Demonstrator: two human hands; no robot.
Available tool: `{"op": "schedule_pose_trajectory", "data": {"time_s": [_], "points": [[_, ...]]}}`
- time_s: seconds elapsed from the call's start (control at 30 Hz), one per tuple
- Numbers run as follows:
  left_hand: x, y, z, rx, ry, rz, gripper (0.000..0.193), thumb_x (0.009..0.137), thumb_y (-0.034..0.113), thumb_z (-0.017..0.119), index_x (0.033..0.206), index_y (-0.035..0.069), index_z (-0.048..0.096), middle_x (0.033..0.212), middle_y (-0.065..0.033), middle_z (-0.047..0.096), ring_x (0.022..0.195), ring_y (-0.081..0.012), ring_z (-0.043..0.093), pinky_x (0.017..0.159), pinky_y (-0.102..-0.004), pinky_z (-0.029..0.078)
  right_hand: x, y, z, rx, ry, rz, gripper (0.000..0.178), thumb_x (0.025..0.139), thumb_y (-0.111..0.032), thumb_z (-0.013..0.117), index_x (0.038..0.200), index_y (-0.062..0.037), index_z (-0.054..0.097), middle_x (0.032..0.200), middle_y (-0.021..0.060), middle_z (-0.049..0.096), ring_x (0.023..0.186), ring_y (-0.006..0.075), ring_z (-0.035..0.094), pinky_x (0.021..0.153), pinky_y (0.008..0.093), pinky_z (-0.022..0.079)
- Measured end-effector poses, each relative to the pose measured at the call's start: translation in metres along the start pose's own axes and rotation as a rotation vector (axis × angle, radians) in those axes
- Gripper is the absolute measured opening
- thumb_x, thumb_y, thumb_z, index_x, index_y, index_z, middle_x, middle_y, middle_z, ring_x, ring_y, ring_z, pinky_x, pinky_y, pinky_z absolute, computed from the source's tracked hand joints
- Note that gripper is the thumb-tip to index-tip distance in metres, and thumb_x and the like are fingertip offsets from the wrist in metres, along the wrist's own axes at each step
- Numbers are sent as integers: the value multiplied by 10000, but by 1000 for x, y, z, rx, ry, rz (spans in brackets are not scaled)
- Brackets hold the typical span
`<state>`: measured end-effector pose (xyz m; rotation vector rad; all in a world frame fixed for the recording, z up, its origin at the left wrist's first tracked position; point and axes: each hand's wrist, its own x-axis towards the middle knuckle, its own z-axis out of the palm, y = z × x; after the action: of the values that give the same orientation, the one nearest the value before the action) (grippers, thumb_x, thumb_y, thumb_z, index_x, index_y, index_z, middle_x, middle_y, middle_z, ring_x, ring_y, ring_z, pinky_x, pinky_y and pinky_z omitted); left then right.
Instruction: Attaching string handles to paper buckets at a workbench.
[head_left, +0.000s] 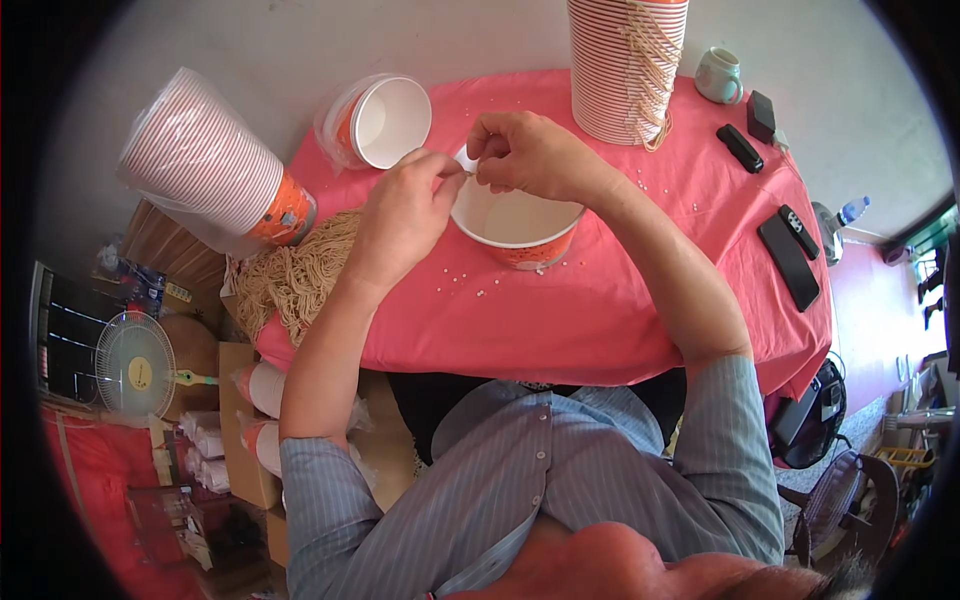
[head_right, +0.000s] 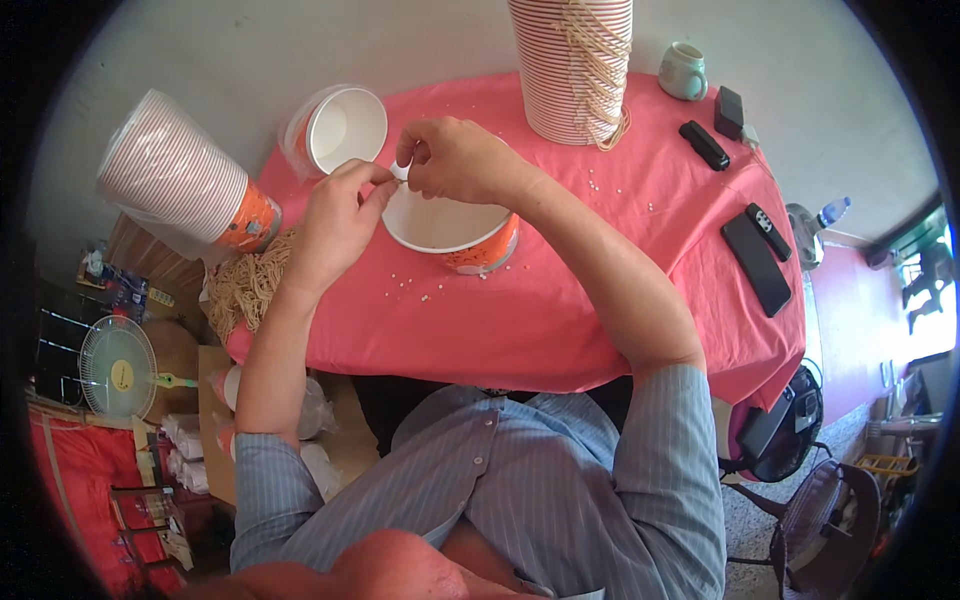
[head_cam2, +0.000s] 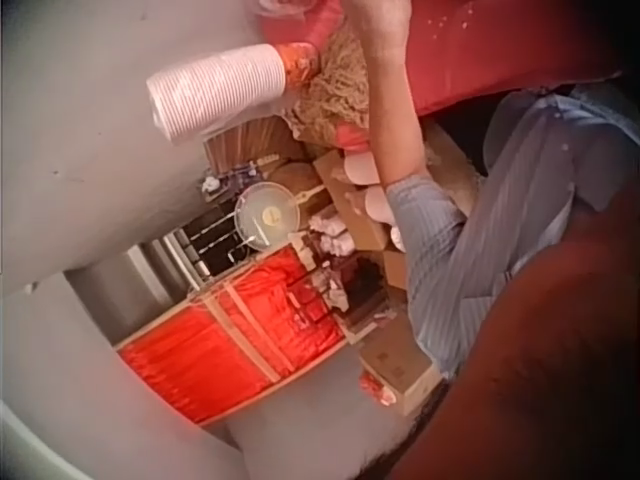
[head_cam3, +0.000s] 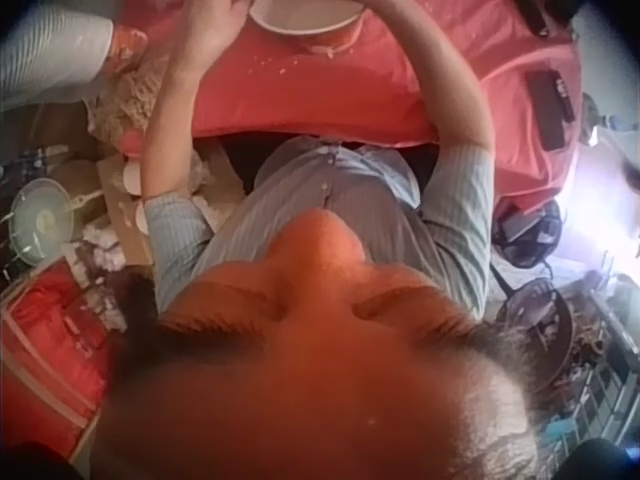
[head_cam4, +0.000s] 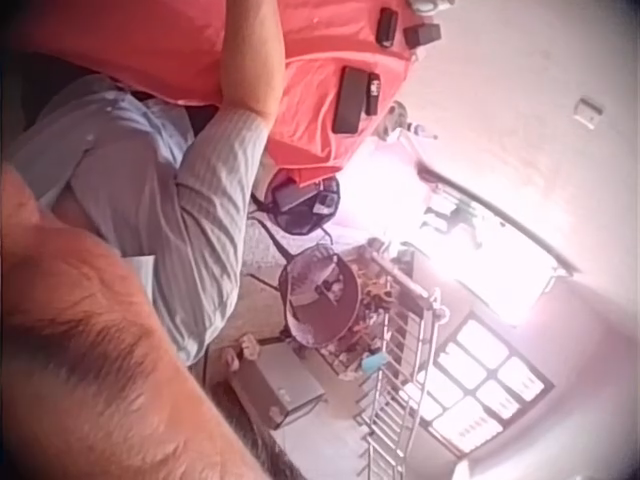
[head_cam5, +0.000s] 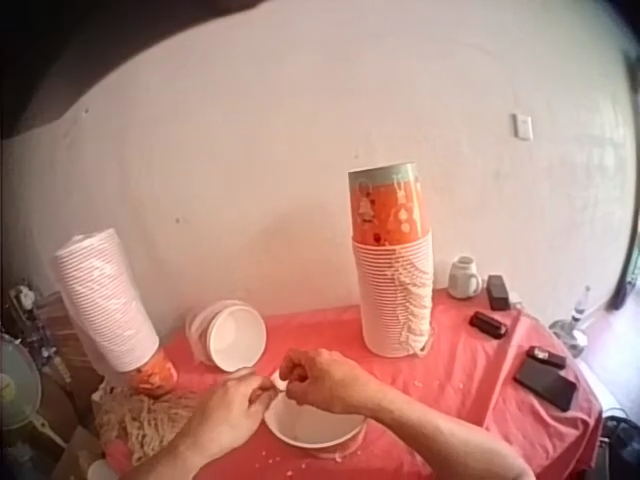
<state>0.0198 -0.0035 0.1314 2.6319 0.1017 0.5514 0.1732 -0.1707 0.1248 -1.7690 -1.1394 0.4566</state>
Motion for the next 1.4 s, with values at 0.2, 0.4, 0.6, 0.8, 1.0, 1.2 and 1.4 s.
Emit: {"op": "schedule_pose_trajectory", "data": {"time_s": [0.2, 0.4, 0.6, 0.8, 1.0, 1.2, 1.4], "points": [[10, 16, -8, -348, -230, -353, 220, 1108, 164, 652, 1128, -52, 687, 921, -166, 772, 841, -223, 732, 789, -407, 571, 0, 2, -2, -8, -10, 8, 228, 946, -91, 691, 1149, 12, 671, 934, 92, 787, 844, 157, 777, 795, 325, 634], [17, -9, 3, -281, -132, -113, 221, 1096, 149, 671, 1127, -69, 674, 859, -143, 761, 729, -153, 681, 689, -361, 534, -1, -2, 0, 4, -19, 13, 232, 946, -99, 707, 1148, 6, 665, 919, 91, 782, 844, 160, 778, 805, 327, 639], [16, -2, 8, -326, -100, -127, 228, 1089, 158, 695, 1073, -70, 706, 744, -101, 710, 707, -103, 613, 668, -333, 507, -2, 0, -4, 30, -50, 34, 250, 935, -114, 718, 1156, -10, 663, 882, 81, 764, 790, 153, 742, 745, 325, 599], [18, 10, -8, -289, -161, -180, 241, 1108, 170, 690, 1073, -67, 713, 789, -48, 717, 735, -77, 583, 666, -320, 489, -3, 2, -10, 51, -16, 9, 272, 904, -101, 705, 1160, -22, 659, 847, 62, 734, 756, 154, 718, 718, 328, 579], [17, -11, -5, -380, -149, -183, 239, 1120, 175, 676, 1079, -56, 722, 784, -13, 667, 742, -68, 582, 661, -320, 481, -2, 1, -20, 194, -66, 17, 290, 946, -92, 690, 1217, 8, 665, 876, 70, 754, 734, 146, 716, 685, 302, 569], [11, -8, -2, -463, -71, -156, 226, 1119, 157, 654, 1169, -37, 757, 823, 8, 667, 733, -72, 574, 658, -285, 478, -13, -8, -55, 433, -106, -40, 274, 999, -95, 730, 1260, -21, 698, 945, 66, 804, 685, 91, 693, 596, 250, 530], [9, -1, 1, -483, -79, -32, 272, 1108, 162, 686, 1292, -23, 763, 969, -44, 782, 840, -90, 662, 819, -299, 563, -7, -3, -45, 489, -90, -73, 161, 1005, -55, 750, 1163, -34, 730, 963, 60, 806, 713, 83, 699, 614, 228, 531]]}}
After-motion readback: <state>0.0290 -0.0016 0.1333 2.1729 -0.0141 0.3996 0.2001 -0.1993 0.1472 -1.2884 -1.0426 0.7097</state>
